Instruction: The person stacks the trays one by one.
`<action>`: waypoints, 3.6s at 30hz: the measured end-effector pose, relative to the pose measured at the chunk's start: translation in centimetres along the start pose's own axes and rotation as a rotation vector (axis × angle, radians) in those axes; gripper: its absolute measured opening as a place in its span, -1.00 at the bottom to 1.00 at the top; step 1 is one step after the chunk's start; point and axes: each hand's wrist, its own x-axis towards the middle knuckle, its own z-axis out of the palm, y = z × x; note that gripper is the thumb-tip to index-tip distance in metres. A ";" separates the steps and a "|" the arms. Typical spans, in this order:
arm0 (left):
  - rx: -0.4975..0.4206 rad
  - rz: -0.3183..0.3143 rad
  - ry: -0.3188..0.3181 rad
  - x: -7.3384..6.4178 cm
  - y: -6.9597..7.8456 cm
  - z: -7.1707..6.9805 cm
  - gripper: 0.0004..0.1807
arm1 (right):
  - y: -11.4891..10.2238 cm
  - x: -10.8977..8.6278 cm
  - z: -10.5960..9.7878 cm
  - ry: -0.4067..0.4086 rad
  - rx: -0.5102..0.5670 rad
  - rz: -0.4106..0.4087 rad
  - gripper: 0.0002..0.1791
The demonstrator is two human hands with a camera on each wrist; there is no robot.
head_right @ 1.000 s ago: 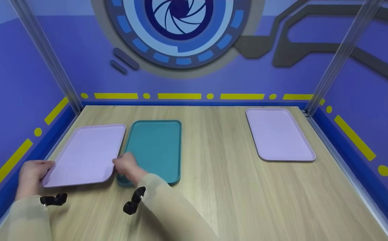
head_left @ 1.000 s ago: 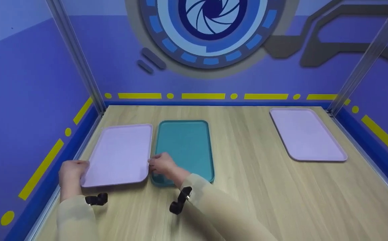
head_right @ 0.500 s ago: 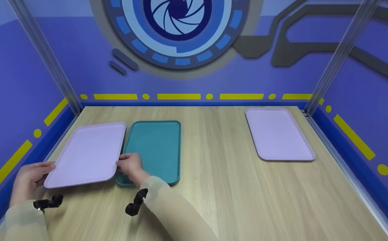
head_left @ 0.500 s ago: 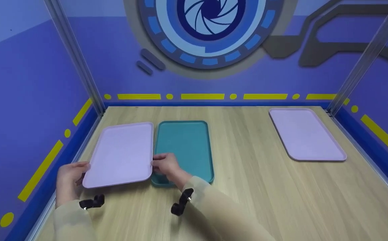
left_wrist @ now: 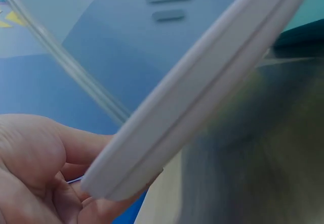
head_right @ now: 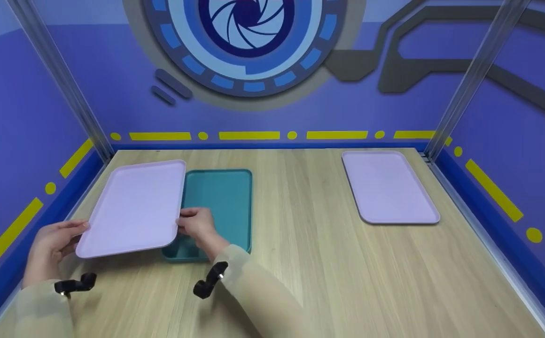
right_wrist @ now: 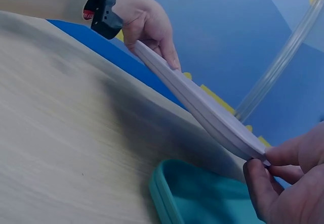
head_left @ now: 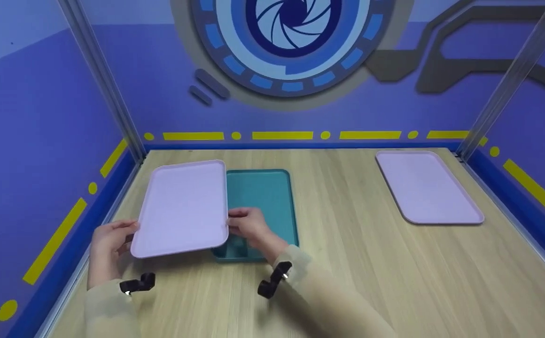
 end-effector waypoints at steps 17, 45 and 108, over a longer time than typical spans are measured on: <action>-0.024 0.120 -0.071 -1.1 1.1 7.8 -0.59 | -0.4 -1.9 -7.9 0.086 -0.110 -0.001 -0.62; 0.113 0.264 -0.090 -1.2 -0.4 15.9 -0.79 | -0.5 -3.6 -15.8 0.127 -0.247 -0.008 -0.70; 0.070 0.215 -0.183 0.3 -2.1 15.9 -0.52 | 1.1 -3.1 -16.0 0.170 -0.343 0.039 -0.71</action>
